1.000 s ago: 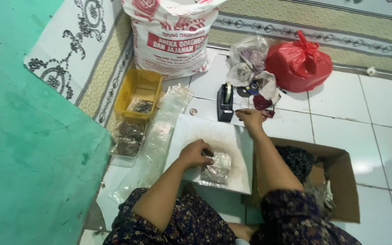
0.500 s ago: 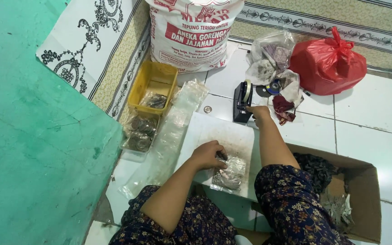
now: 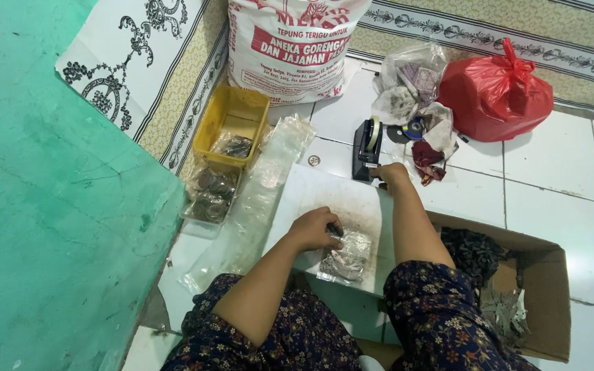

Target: The person sits on the floor and sorts small metallic parts from a cardboard box onto a white tray. They pick up the parts, separate them by type, and place them into a plastic bag or a yellow container. The person continues this sorting process throughout the clip.

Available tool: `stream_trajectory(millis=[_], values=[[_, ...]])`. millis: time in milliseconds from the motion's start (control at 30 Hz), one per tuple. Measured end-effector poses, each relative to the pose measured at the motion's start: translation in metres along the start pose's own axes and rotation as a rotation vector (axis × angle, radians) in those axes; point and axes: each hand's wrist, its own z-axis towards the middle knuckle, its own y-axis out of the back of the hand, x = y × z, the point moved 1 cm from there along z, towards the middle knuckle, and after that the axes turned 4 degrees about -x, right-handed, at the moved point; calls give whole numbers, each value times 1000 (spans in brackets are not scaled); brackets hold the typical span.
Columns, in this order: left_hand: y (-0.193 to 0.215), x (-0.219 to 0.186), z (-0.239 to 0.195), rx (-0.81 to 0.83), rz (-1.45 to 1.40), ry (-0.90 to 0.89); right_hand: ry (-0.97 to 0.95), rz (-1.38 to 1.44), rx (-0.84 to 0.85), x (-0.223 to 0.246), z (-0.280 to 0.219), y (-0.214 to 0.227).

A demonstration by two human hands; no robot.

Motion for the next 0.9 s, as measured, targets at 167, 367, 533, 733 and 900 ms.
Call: stream_trajectory(millis=[167, 367, 533, 733, 900], values=[[1, 2, 3, 0, -2, -8, 90, -319, -96, -1, -10, -11], [2, 3, 0, 6, -6, -17, 233, -241, -331, -23, -5, -2], [1, -1, 0, 7, 8, -7, 335, 158, -99, -49, -119, 20], [-1, -6, -5, -18, 22, 46, 219, 203, 92, -86, -232, 8], [2, -14, -13, -69, 7, 21, 296, 35, -55, -114, -218, -1]])
